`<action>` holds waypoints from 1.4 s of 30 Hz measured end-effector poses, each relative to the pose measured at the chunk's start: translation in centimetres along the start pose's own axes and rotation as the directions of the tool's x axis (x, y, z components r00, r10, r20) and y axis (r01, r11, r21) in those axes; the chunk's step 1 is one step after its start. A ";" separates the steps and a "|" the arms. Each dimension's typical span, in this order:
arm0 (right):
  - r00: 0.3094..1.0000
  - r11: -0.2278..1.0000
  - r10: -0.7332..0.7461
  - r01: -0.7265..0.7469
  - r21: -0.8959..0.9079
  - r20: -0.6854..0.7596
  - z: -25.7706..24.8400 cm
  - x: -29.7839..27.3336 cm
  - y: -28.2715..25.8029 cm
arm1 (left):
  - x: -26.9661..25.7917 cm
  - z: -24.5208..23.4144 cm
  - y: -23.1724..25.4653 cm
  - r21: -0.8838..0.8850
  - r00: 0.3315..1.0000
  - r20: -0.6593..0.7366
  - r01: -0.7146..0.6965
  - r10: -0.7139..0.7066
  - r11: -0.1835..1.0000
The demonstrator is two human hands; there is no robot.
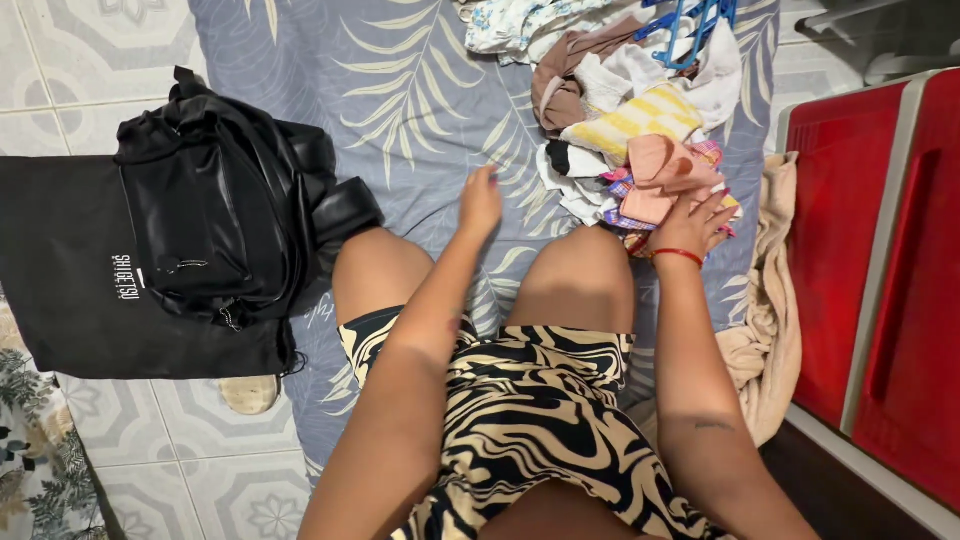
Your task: The person sits on the floor, pulls a black backpack out of a drawstring storage bag, and opens its compartments. They gather clothes and hangers aside, fold white socks, fold a pink garment, and place the folded items into the backpack.
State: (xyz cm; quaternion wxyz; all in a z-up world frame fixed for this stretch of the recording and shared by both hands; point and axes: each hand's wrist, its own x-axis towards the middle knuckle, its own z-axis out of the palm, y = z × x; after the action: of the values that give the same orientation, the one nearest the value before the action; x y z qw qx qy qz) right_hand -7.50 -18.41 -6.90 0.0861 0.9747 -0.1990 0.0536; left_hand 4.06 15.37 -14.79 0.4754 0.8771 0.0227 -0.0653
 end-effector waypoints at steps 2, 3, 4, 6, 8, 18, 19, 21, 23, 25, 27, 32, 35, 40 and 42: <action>0.997 0.967 0.013 0.007 0.254 -0.077 0.5 -1.6 -2.4 | -2.6 -2.8 -1.7 0.129 0.996 0.082 -0.039 0.028 0.991; 0.993 0.926 0.027 0.017 0.376 -0.111 0.7 -2.1 -3.8 | -4.0 -3.7 -2.1 0.110 0.993 0.112 -0.038 0.026 0.993; 0.998 0.843 -0.064 0.046 0.536 0.016 1.1 -2.6 -5.8 | -5.3 -4.6 -2.2 0.091 0.990 0.141 -0.037 0.024 0.995; 0.957 0.732 -0.262 0.114 0.672 0.124 1.6 -2.9 -9.1 | -7.6 -6.4 -2.0 0.040 0.982 0.184 -0.052 0.044 0.998; 0.969 0.791 -0.218 0.104 0.603 0.119 2.2 -2.1 -11.6 | -9.3 -8.5 -1.5 -0.021 0.973 0.209 -0.096 0.099 0.995; 0.979 0.881 -0.190 0.202 0.427 -0.071 0.3 3.0 -13.4 | -9.8 -18.3 0.7 -0.258 0.982 0.147 0.153 -0.118 0.954; 0.963 0.848 -0.242 0.271 0.456 -0.122 -0.4 2.5 -13.8 | -9.8 -18.4 1.5 -0.314 0.980 0.176 0.149 -0.096 0.938; 0.961 0.476 -0.278 0.128 0.870 0.011 -2.2 0.5 -14.6 | -9.9 -18.4 3.5 -0.378 0.975 0.217 0.117 -0.035 0.918; 0.903 0.200 -0.334 -0.211 0.957 0.269 -4.2 -2.2 -14.9 | -9.9 -18.2 5.6 -0.399 0.968 0.246 0.060 0.044 0.915; 0.697 0.144 -0.382 -0.604 0.784 0.607 -6.2 -4.5 -15.3 | -9.7 -18.1 8.0 -0.435 0.964 0.245 0.016 0.101 0.900; 0.750 0.006 -0.492 -0.505 0.863 0.442 -7.7 -5.7 -15.8 | -9.5 -18.6 9.9 -0.480 0.956 0.255 -0.007 0.146 0.877; 0.749 -0.035 -0.568 -0.437 0.899 0.342 -7.8 -7.6 -17.0 | -8.9 -20.0 10.9 -0.295 0.896 0.363 -0.151 0.257 0.943; 0.812 -0.043 -0.502 -0.366 0.929 0.297 -6.5 -8.2 -17.6 | -8.6 -19.2 10.3 -0.191 0.865 0.386 -0.264 0.320 0.945; 0.962 -0.157 -0.127 -0.258 0.953 0.240 -5.1 -10.7 -20.7 | -8.5 -16.6 9.1 -0.556 0.965 0.260 0.127 0.026 0.821; 0.978 -0.121 -0.201 -0.082 0.989 0.056 -5.2 -11.8 -21.8 | -8.5 -16.1 8.5 -0.699 0.920 0.372 0.365 -0.124 0.615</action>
State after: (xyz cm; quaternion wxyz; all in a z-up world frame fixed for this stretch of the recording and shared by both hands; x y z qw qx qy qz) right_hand -9.98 6.80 -6.62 -0.6883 0.7180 -0.0545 0.0880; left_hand -1.95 24.36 2.13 0.7812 0.5672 0.0995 -0.2411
